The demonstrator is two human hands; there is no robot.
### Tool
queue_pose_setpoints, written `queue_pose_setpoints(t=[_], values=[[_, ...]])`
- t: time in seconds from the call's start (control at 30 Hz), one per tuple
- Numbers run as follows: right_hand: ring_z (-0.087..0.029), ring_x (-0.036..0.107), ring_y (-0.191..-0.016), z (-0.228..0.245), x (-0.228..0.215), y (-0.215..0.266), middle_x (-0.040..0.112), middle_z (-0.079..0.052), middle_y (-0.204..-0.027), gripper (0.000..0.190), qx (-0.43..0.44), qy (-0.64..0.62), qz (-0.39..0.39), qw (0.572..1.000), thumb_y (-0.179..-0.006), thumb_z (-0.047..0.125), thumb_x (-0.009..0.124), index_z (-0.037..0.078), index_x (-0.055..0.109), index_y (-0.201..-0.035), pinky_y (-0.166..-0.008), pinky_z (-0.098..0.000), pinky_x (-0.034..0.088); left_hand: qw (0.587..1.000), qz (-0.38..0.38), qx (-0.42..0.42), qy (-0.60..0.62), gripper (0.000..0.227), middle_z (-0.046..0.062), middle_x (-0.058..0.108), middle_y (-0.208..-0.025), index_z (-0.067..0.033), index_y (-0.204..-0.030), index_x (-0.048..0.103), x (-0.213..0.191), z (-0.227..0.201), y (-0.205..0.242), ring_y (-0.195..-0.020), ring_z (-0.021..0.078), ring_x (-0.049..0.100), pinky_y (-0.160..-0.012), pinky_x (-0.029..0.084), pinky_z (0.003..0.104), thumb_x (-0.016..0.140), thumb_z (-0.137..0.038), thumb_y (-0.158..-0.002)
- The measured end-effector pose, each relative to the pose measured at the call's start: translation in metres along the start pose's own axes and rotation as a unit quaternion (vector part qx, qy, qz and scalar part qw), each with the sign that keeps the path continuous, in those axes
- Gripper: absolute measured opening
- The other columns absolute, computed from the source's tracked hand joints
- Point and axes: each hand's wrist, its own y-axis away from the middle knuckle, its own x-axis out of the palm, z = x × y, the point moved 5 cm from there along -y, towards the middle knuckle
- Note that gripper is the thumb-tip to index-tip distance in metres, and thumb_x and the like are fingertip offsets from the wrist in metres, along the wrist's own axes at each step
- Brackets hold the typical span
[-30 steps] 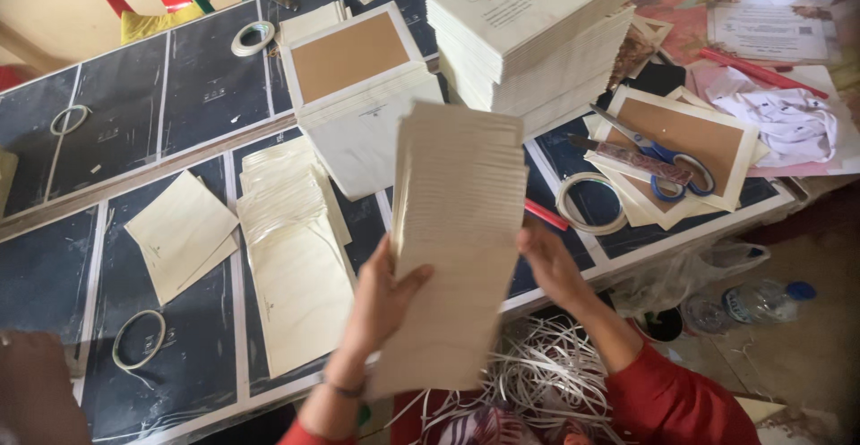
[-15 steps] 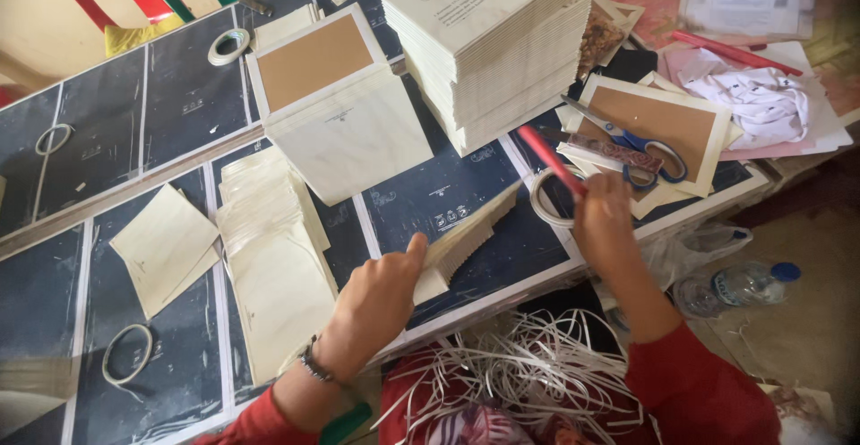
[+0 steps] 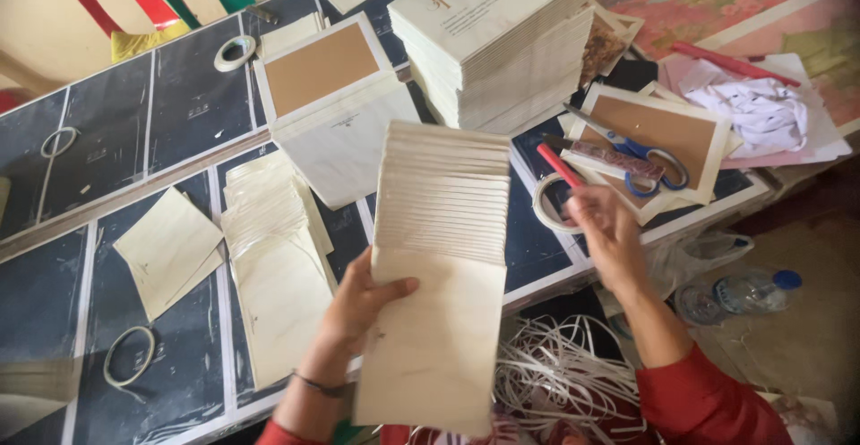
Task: The person aligns a stack of white papers on a table, then uses a red tool to press along the edge. They continue to handle and stack the papers, occasionally using a small metal tool to smooth the edges.
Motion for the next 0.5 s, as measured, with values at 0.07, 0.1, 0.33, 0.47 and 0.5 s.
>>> queue_pose_setpoints(t=[0.07,0.1,0.33,0.47,0.5], values=[[-0.027,0.07,-0.098,-0.011,0.041,0.013,0.071,-0.014,-0.103,0.047,0.147,-0.148,0.108,0.972,-0.091,0.038,0.069,0.007,0.063,-0.125,-0.088,-0.0391,0.057,0.991,-0.015,-0.021,0.128,0.048,0.023,0.075,-0.091,0.0026,-0.116,0.067,0.0,0.051,-0.005,-0.077,0.0345,0.073,-0.065,0.062,0.049,0.084,0.003,-0.071],[-0.027,0.072,-0.102,-0.017,0.069,0.025,0.073,-0.016,-0.107,0.073,0.283,-0.285,0.206,0.892,-0.076,0.048,0.072,0.003,0.059,-0.133,-0.089,-0.0396,0.064,0.966,-0.029,-0.038,0.256,0.048,0.025,0.076,-0.099,0.0027,-0.118,0.062,0.0,0.077,-0.009,-0.08,0.0366,0.074,-0.07,0.064,0.05,0.08,0.008,-0.073],[-0.009,0.05,-0.079,-0.007,0.134,0.04,0.055,0.003,-0.082,0.026,0.261,-0.198,0.27,0.905,-0.097,0.029,0.072,0.009,0.06,-0.086,-0.07,-0.0293,0.04,0.983,-0.127,0.084,0.105,0.042,0.01,0.077,-0.104,-0.0025,-0.119,0.067,-0.001,0.097,-0.002,-0.09,0.0177,0.069,-0.078,0.059,0.033,0.081,-0.008,-0.079],[-0.02,0.073,-0.115,-0.002,0.138,0.046,0.079,-0.014,-0.116,0.05,0.22,-0.023,0.257,0.941,-0.09,0.04,0.068,-0.001,0.065,-0.12,-0.097,-0.0308,0.055,0.982,-0.13,0.129,0.046,0.05,0.008,0.074,-0.112,-0.0062,-0.128,0.062,0.0,0.08,0.011,-0.099,0.0184,0.067,-0.084,0.057,0.034,0.078,-0.018,-0.082],[-0.022,0.078,-0.114,-0.011,0.14,0.048,0.08,-0.016,-0.112,0.046,0.118,-0.014,0.237,0.964,-0.093,0.036,0.068,0.0,0.063,-0.12,-0.093,-0.0305,0.062,0.98,-0.108,0.14,0.094,0.057,0.01,0.073,-0.119,-0.0049,-0.133,0.059,0.0,0.075,0.014,-0.106,0.0202,0.068,-0.089,0.058,0.034,0.08,-0.02,-0.082]])
